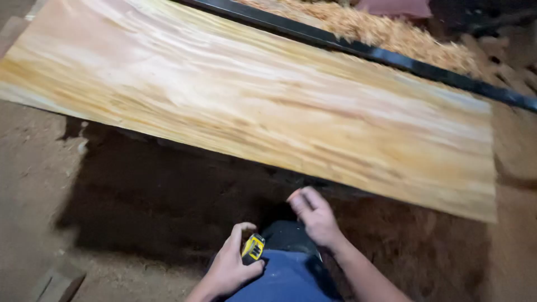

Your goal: The person measures a wooden board with a tape measure, marks it using a pen, and positions a metal straight edge along the board.

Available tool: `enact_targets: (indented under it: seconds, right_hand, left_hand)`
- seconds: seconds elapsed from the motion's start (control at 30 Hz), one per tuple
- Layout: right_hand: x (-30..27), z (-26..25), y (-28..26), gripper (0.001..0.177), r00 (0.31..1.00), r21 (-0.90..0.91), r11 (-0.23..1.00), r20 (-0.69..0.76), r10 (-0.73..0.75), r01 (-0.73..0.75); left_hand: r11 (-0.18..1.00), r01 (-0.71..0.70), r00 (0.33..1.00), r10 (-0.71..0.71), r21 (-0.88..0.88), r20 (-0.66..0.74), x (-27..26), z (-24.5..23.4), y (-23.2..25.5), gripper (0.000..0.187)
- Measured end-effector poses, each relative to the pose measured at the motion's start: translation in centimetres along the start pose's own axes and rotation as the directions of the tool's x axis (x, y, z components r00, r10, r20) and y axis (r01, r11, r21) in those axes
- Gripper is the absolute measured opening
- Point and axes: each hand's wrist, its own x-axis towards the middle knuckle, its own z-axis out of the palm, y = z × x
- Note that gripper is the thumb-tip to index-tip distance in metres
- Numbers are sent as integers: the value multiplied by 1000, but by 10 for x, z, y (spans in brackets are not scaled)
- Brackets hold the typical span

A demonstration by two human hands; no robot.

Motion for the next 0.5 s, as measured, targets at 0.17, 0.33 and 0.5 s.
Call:
enact_targets:
  seconds: [0.17,0.33,0.5]
  right_hand:
    - [68,31,-14,23,810,-434,877,579,96,207]
    - [142,37,-29,30,697,-396,888,568,438,-235]
    - [199,19,-30,30,356,-611,783,710,608,-118]
  left_hand:
    - [978,-207,972,201,-31,-123,62,-8,6,86]
    - [998,-47,958,54,29,-282,103,-6,35,88]
    - [995,-99,925,104,34,-365,126,8,40,83]
